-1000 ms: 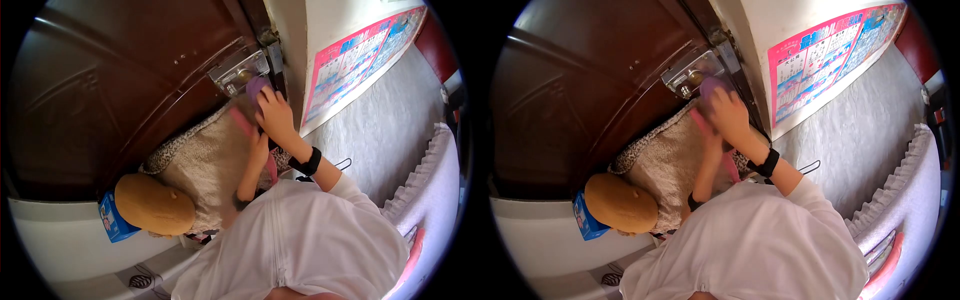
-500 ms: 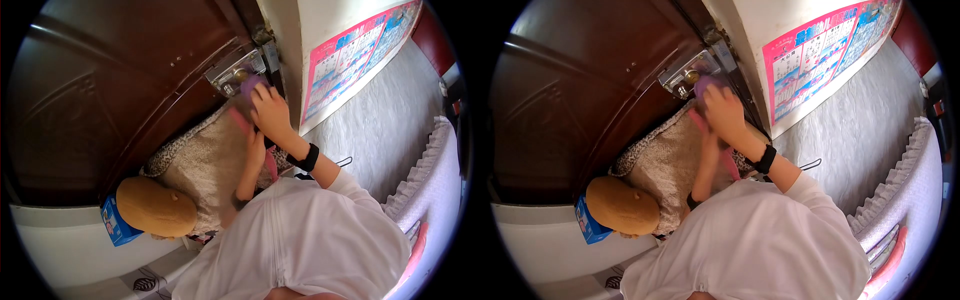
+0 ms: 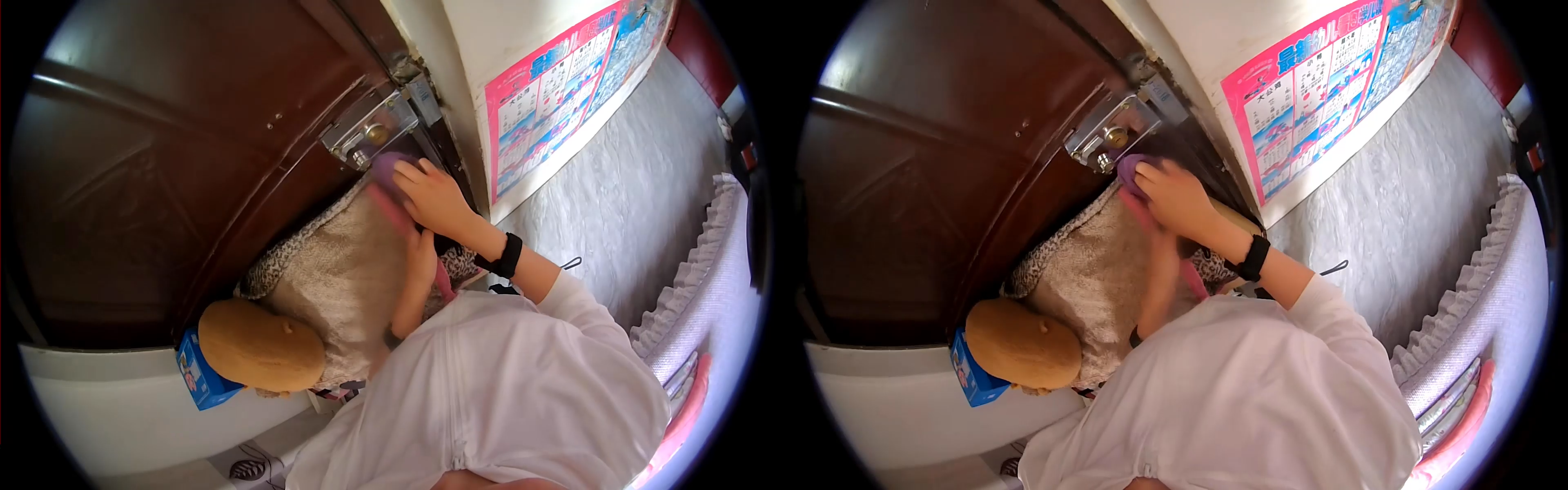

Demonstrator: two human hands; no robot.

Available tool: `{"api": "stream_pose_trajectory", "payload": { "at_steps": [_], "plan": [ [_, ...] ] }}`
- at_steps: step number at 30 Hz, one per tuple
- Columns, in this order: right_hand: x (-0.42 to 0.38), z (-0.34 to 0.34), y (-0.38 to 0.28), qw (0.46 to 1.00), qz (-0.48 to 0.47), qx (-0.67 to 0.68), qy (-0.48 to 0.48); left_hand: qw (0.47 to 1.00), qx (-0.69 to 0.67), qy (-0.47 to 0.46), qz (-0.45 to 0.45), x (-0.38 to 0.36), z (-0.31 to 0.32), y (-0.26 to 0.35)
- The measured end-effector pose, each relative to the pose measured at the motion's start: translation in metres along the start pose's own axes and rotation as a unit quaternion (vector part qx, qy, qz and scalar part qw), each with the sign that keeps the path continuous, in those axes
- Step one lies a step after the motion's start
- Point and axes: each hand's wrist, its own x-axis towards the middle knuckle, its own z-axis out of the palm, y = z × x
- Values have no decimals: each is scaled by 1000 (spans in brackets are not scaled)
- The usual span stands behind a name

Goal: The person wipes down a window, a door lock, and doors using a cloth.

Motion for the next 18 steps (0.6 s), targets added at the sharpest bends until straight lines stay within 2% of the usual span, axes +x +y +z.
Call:
{"api": "stream_pose_trajectory", "payload": {
  "at_steps": [4, 6, 7, 10, 14, 18],
  "plan": [
    [-2, -32, 4, 996, 59, 13, 69, 999, 23, 9, 45, -5, 27, 58],
    [2, -46, 8, 989, 79, -10, 124, 999, 15, 0, -39, -6, 32, 58],
    [7, -50, 9, 983, 86, -7, 161, 999, 28, -16, -34, -1, 32, 47],
    [22, -54, 14, 980, 96, -4, 177, 998, -15, -41, -37, 18, 30, 17],
    [18, -28, 30, 985, 113, -44, 126, 995, -67, -64, -32, 38, 19, -48],
    [-18, -7, 52, 986, 126, -49, 96, 996, 71, -51, -3, 16, 36, -20]
  ]
}}
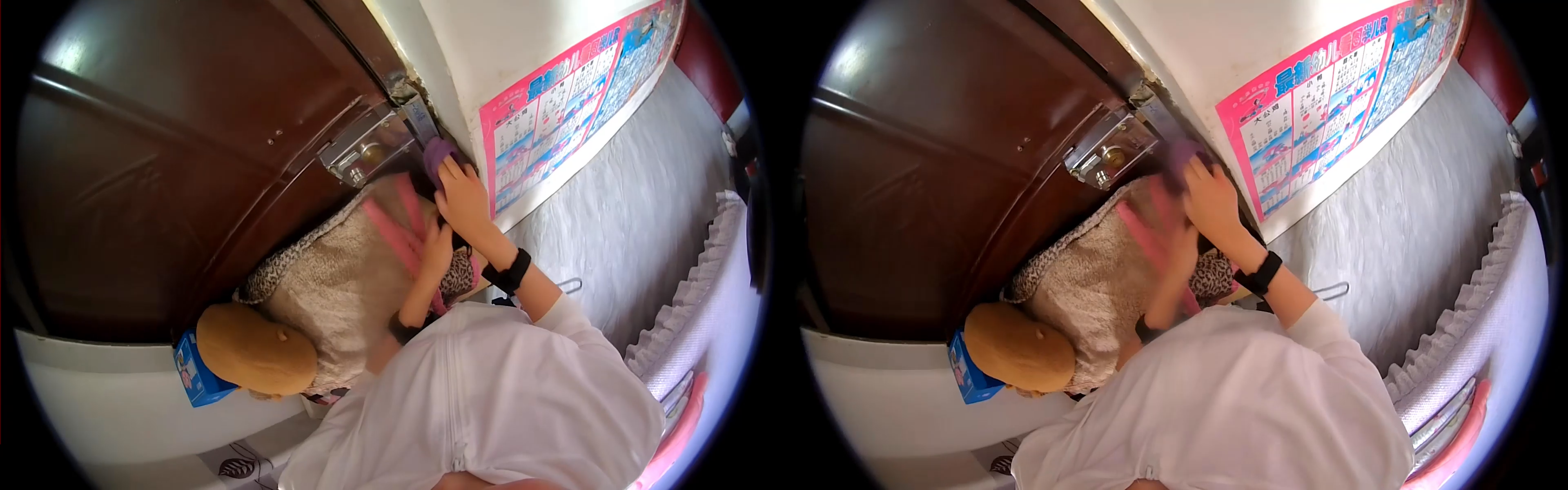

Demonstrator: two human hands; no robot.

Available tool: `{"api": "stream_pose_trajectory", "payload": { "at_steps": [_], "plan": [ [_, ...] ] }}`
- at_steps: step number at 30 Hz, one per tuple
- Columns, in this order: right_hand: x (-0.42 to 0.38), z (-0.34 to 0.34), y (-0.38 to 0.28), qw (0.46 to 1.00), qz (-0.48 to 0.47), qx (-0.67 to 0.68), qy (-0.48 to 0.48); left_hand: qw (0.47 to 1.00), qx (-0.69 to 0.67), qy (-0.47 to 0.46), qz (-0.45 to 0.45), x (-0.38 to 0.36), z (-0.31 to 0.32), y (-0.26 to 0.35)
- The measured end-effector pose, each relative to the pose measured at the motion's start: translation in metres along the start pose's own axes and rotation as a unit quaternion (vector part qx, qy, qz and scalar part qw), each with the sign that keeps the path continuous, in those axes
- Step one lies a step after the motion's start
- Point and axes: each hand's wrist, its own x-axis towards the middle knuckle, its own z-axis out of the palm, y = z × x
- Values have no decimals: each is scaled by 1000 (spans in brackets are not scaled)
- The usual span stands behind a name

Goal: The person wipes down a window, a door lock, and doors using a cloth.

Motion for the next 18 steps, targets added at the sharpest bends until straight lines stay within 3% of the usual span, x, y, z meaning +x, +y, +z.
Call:
{"api": "stream_pose_trajectory", "payload": {
  "at_steps": [5, 7, 9, 15, 18],
  "plan": [
    [16, -31, -16, 999, -26, 23, 13, 992, 110, 39, 50, -9, 5, 54],
    [29, -41, -30, 998, -54, 31, 31, 996, 56, 44, 49, -4, 4, 39],
    [40, -40, -36, 999, -44, 24, 3, 991, -132, 25, 18, 7, 2, 3],
    [14, -20, -11, 999, -38, 15, -32, 998, -8, -50, -42, 1, -3, -18],
    [16, -33, -20, 998, -43, 36, -31, 997, -66, -14, 28, -8, 4, -16]
  ]
}}
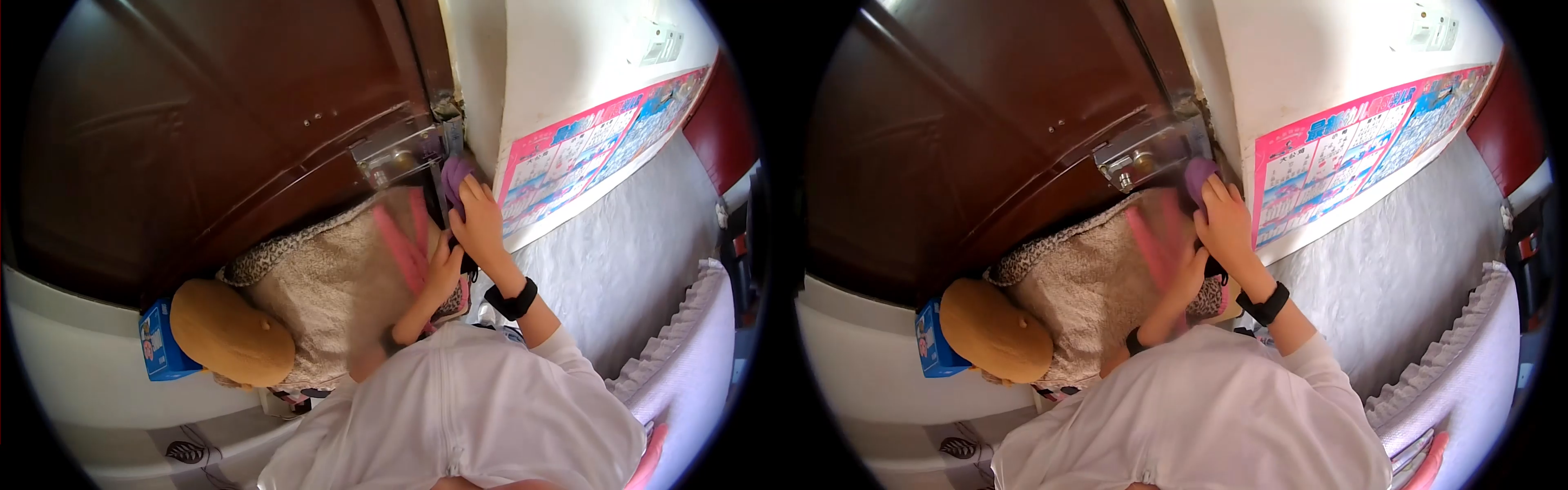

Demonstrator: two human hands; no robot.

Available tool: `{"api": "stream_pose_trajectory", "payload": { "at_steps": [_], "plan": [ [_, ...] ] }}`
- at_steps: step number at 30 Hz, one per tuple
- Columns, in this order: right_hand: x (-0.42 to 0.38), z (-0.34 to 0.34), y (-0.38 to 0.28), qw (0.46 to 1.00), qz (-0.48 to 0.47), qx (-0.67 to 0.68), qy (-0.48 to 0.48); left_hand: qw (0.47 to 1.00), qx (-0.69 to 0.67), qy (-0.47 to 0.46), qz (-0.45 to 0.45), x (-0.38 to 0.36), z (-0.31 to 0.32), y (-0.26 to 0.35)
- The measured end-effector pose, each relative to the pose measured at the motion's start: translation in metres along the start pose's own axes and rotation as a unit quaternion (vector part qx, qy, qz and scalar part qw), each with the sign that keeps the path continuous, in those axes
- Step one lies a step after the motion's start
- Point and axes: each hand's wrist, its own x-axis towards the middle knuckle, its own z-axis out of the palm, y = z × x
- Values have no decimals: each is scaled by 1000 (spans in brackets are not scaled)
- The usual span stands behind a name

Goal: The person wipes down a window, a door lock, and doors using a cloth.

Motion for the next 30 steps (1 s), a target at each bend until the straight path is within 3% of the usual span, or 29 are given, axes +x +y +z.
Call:
{"api": "stream_pose_trajectory", "payload": {
  "at_steps": [5, 11, 12, 13, 16, 18, 23, 25, 26, 28, 30],
  "plan": [
    [52, -32, -44, 992, -111, 13, 56, 997, -57, 42, 37, 5, -11, 78],
    [105, -35, -68, 993, -91, -12, -72, 981, -166, 64, -77, 13, -23, 128],
    [113, -33, -69, 991, -79, -18, -101, 978, -184, 64, -74, 16, -26, 130],
    [119, -30, -68, 995, -74, 18, -70, 975, -202, 63, -71, 19, -29, 131],
    [140, -29, -75, 984, -45, -60, -160, 972, -226, 66, -19, 23, -34, 129],
    [150, -22, -76, 978, -70, -47, -190, 965, -250, 79, -33, 22, -37, 137],
    [160, -13, -97, 962, -115, -36, -245, 963, -254, 84, 26, 24, -42, 134],
    [164, -20, -94, 960, -62, -38, -269, 984, -130, 86, 88, 25, -44, 126],
    [166, -25, -89, 959, -35, -40, -280, 987, -7, 83, 137, 28, -43, 115],
    [164, -20, -71, 970, -117, -26, -213, 982, 19, 84, 169, 37, -36, 97],
    [168, -14, -68, 967, -190, -34, -165, 979, -172, 71, 88, 40, -32, 99]
  ]
}}
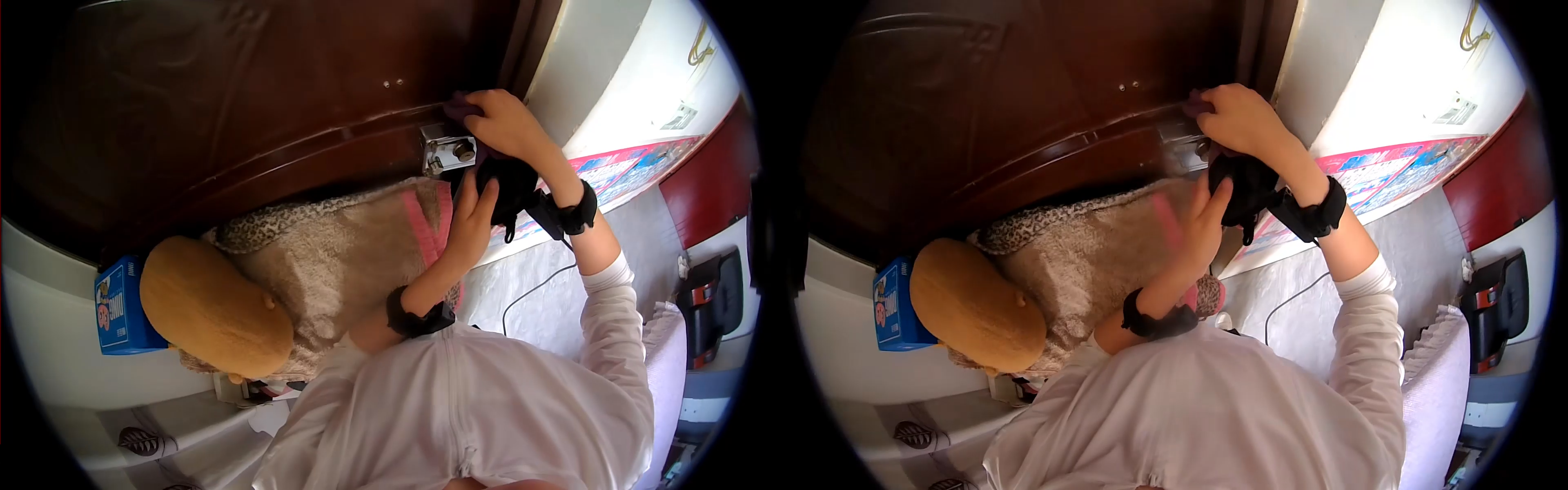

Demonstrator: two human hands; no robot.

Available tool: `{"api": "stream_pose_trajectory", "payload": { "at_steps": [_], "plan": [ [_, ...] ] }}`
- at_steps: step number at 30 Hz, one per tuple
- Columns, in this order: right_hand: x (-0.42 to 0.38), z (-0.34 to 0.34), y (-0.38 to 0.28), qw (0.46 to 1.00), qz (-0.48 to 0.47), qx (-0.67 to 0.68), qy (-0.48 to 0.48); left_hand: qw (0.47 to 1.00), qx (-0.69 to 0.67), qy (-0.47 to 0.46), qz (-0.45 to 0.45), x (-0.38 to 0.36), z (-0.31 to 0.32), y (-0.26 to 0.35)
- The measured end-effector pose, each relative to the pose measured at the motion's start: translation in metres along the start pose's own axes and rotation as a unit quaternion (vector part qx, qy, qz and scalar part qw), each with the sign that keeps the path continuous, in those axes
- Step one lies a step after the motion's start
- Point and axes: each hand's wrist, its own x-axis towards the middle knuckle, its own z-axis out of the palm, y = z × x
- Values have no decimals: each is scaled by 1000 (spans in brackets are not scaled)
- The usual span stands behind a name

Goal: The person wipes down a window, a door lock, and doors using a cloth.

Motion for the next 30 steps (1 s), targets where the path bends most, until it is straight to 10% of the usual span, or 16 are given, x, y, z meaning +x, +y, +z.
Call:
{"api": "stream_pose_trajectory", "payload": {
  "at_steps": [3, 10, 11, 19, 25, 30],
  "plan": [
    [19, 2, -13, 986, 42, 100, -125, 986, -150, 16, -72, -1, -10, 0],
    [12, -14, -19, 993, 87, 19, -76, 998, 14, -26, -58, 0, -4, 23],
    [16, -25, -25, 960, 189, 82, -189, 994, -44, -9, -101, 0, -3, 18],
    [22, 1, -21, 995, 32, -22, -90, 987, -146, 10, -62, 6, -7, 23],
    [28, 2, -11, 991, 0, -34, -126, 977, -138, 57, -150, -3, 4, 39],
    [51, 12, -45, 972, -48, -60, -224, 987, -132, 83, -39, 4, -10, 25]
  ]
}}
